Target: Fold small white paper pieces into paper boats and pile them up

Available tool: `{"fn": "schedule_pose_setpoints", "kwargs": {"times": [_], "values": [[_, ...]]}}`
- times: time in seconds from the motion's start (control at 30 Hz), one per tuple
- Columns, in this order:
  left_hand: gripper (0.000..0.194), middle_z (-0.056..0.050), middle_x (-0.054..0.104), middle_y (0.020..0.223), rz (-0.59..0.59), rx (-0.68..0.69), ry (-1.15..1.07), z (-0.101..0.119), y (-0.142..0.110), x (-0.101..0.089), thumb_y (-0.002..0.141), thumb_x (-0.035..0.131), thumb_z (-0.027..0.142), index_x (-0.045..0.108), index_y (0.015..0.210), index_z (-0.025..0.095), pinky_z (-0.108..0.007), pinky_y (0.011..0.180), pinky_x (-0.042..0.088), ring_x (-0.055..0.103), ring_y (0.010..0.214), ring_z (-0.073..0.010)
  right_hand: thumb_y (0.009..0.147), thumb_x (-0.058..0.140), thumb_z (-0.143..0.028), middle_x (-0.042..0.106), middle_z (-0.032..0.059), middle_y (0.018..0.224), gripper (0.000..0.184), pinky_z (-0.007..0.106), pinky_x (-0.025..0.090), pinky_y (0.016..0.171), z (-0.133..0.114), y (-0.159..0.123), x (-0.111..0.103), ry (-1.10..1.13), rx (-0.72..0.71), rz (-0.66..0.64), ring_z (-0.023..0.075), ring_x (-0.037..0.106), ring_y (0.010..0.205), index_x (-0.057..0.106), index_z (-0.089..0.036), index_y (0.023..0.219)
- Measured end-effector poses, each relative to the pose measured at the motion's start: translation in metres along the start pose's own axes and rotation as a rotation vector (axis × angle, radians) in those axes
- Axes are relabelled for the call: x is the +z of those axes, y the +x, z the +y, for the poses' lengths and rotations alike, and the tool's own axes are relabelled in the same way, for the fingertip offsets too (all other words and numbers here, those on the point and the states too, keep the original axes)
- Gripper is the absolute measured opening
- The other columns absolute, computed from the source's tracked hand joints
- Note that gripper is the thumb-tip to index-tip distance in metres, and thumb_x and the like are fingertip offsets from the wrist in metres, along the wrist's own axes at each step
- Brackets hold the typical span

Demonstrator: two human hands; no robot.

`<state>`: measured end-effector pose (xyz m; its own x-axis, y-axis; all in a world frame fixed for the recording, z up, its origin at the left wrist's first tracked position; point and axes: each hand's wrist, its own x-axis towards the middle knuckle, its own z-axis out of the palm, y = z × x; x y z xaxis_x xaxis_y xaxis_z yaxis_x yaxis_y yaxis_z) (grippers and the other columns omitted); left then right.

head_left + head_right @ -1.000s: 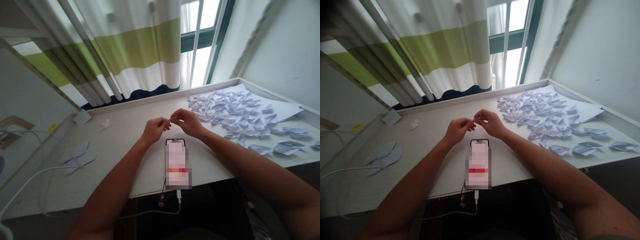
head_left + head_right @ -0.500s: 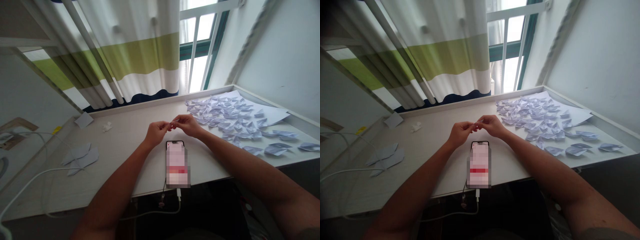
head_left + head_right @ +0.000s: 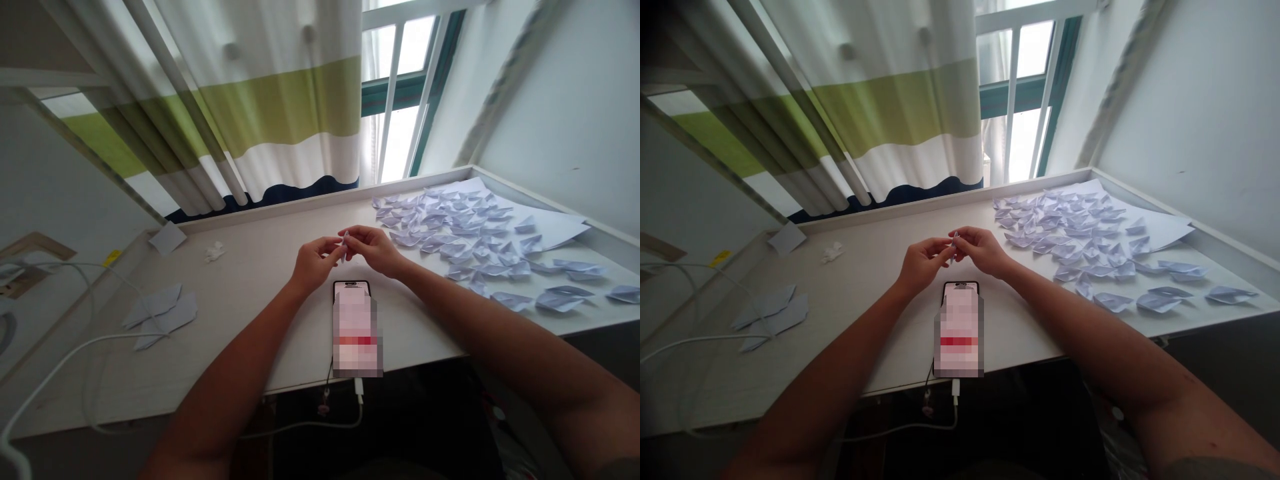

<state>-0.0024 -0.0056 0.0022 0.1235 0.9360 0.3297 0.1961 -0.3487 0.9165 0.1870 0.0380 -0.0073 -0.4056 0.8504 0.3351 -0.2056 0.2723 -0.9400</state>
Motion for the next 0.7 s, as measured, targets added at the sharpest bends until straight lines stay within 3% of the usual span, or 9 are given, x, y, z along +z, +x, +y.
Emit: {"fn": "schedule_pose_setpoints", "kwargs": {"times": [0.17, 0.3, 0.7], "values": [[0.046, -0.011, 0.084, 0.089, -0.046, -0.121, -0.159, 0.0009, 0.0022, -0.0027, 0.083, 0.087, 0.048, 0.081, 0.109, 0.011, -0.034, 0.069, 0.067, 0.080, 0.080, -0.0227, 0.087, 0.084, -0.061, 0.080, 0.0059, 0.084, 0.051, 0.034, 0.065, 0.071, -0.0008, -0.0008, -0.0024, -0.083, -0.002, -0.046, 0.0170, 0.073, 0.069, 0.080, -0.016, 0.111], [0.046, -0.011, 0.084, 0.088, -0.043, -0.170, -0.165, 0.0025, 0.0011, -0.0001, 0.082, 0.089, 0.044, 0.079, 0.111, 0.010, -0.034, 0.068, 0.066, 0.080, 0.078, -0.0223, 0.086, 0.085, -0.049, 0.080, 0.0052, 0.081, 0.040, 0.032, 0.062, 0.065, -0.0020, -0.0013, -0.0031, -0.181, 0.002, -0.048, 0.0165, 0.072, 0.065, 0.080, -0.015, 0.107], [0.015, -0.007, 0.081, 0.076, 0.005, -0.179, 0.188, -0.0012, -0.0008, 0.0054, 0.089, 0.083, 0.031, 0.079, 0.091, 0.016, -0.026, 0.062, 0.059, 0.078, 0.068, -0.0191, 0.085, 0.073, -0.026, 0.061, -0.0055, 0.056, 0.024, 0.026, 0.044, 0.054, -0.0036, -0.0031, 0.0067, -0.444, 0.084, 0.007, 0.0131, 0.059, 0.052, 0.075, -0.015, 0.105]]}}
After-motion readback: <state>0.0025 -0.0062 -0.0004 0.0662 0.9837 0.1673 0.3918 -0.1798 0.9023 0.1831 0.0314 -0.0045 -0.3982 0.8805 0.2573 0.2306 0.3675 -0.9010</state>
